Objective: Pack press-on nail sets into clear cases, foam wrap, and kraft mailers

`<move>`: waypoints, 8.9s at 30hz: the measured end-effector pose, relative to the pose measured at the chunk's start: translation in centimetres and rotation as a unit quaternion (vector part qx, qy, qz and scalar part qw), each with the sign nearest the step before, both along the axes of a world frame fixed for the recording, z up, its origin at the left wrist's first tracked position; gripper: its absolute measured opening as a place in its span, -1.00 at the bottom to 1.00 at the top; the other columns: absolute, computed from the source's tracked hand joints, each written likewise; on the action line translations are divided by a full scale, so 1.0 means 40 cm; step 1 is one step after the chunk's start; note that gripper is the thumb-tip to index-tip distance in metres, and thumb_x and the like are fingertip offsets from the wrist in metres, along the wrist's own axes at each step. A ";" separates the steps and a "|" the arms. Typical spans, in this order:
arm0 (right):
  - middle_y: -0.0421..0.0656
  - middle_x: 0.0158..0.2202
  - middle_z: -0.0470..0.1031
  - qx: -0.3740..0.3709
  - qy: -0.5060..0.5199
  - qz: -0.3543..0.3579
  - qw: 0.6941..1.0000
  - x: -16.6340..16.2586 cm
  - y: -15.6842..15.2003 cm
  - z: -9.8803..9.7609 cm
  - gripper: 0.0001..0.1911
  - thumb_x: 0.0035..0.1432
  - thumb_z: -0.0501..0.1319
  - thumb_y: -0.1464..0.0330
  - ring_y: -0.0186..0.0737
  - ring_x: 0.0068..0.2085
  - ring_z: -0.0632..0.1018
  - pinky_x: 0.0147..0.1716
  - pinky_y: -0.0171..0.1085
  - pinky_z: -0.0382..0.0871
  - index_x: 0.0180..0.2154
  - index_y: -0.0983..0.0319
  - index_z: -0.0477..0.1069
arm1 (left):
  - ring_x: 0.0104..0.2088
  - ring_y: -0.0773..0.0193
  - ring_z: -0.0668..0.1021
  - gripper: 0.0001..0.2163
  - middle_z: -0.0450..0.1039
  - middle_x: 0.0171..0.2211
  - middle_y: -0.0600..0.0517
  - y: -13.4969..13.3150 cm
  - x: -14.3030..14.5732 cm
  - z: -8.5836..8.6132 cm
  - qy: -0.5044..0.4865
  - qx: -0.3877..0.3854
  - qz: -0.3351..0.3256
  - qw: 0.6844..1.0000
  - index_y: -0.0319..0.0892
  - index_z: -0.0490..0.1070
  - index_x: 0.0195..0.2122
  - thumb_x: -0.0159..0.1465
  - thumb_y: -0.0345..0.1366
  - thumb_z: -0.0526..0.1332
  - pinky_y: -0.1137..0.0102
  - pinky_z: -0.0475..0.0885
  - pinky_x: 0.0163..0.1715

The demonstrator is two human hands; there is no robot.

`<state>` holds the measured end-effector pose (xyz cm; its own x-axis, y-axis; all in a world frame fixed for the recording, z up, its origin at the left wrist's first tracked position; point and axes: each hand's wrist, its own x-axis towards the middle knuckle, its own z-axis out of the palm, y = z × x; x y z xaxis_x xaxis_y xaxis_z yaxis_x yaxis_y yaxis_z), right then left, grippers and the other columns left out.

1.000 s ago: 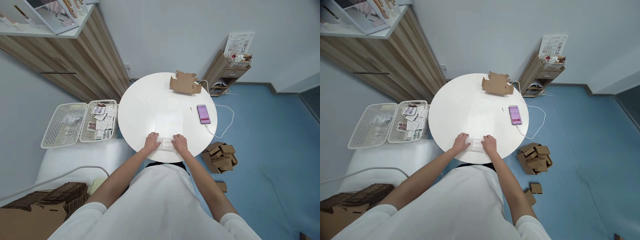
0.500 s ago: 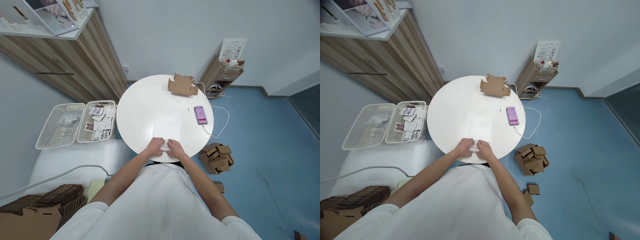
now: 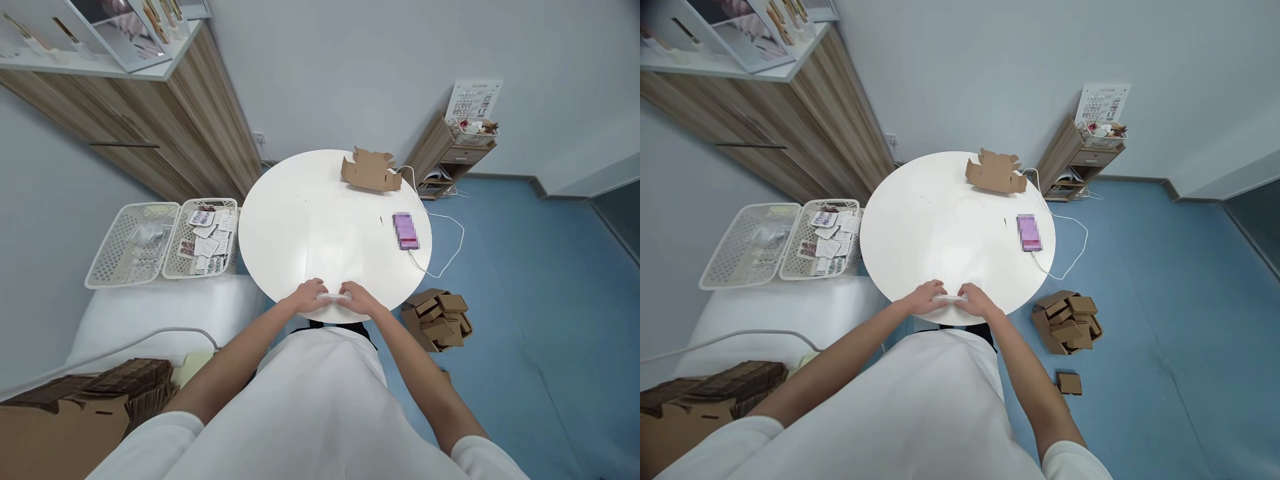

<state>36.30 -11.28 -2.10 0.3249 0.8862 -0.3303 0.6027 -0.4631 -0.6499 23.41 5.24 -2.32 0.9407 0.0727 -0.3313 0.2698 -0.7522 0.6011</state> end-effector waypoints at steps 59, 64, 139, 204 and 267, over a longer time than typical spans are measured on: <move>0.00 0.04 0.23 0.061 -0.138 -0.238 0.960 0.065 -0.021 -0.085 -0.50 0.04 0.09 0.20 -0.05 0.06 0.26 -0.01 -0.07 0.17 0.02 0.23 0.16 | -0.02 0.08 0.33 -0.56 0.24 0.00 -0.12 0.099 0.025 -0.051 -0.046 0.152 0.165 0.973 -0.15 0.16 0.04 0.12 -0.22 0.10 0.26 0.26 -0.12; 0.00 0.12 0.16 0.036 -0.167 0.020 0.985 0.036 0.020 -0.069 -0.42 -0.14 0.27 0.24 0.01 0.12 0.18 0.05 -0.04 0.03 -0.04 0.20 0.20 | 0.08 0.04 0.22 -0.45 0.19 0.07 -0.10 0.032 0.052 -0.040 -0.086 0.146 -0.012 0.986 -0.12 0.18 0.00 -0.03 -0.15 0.25 0.17 0.06 0.05; 0.00 0.03 0.03 -0.029 -0.059 -0.186 0.980 -0.035 0.063 -0.084 -0.49 0.04 0.08 0.38 -0.11 -0.02 0.31 -0.10 -0.18 0.28 0.07 0.20 0.11 | 0.20 -0.09 -0.01 -0.37 -0.11 0.21 -0.16 -0.090 -0.036 -0.060 0.042 -0.038 0.403 0.914 -0.09 -0.04 0.15 0.09 -0.08 0.15 0.03 0.04 0.07; -0.20 -0.40 0.41 -0.051 0.135 -0.045 0.989 -0.013 0.042 0.009 -0.85 0.02 0.02 0.33 -0.25 -0.41 0.44 -0.39 -0.26 0.31 -0.40 0.20 0.32 | -0.06 0.09 0.35 -0.47 0.28 -0.09 -0.06 -0.039 -0.033 -0.057 -0.057 -0.164 0.159 0.972 -0.05 0.29 -0.04 -0.05 -0.04 0.25 0.23 0.25 -0.07; -0.09 0.09 0.10 -0.013 0.372 -0.183 0.910 0.016 0.008 -0.081 -0.47 0.01 0.06 0.30 -0.22 -0.08 0.40 -0.09 -0.21 0.31 0.08 0.12 0.14 | -0.29 0.29 0.48 -0.65 0.39 -0.19 -0.07 -0.127 0.028 -0.111 -0.022 -0.171 0.547 0.819 -0.19 0.31 -0.03 0.12 -0.36 0.14 0.32 0.37 -0.20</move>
<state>36.96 -10.96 -5.34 0.2750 0.7523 -0.5987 -0.1988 -0.5648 -0.8009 24.53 0.16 -6.75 0.3858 0.7908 -0.4753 0.6422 0.1397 0.7537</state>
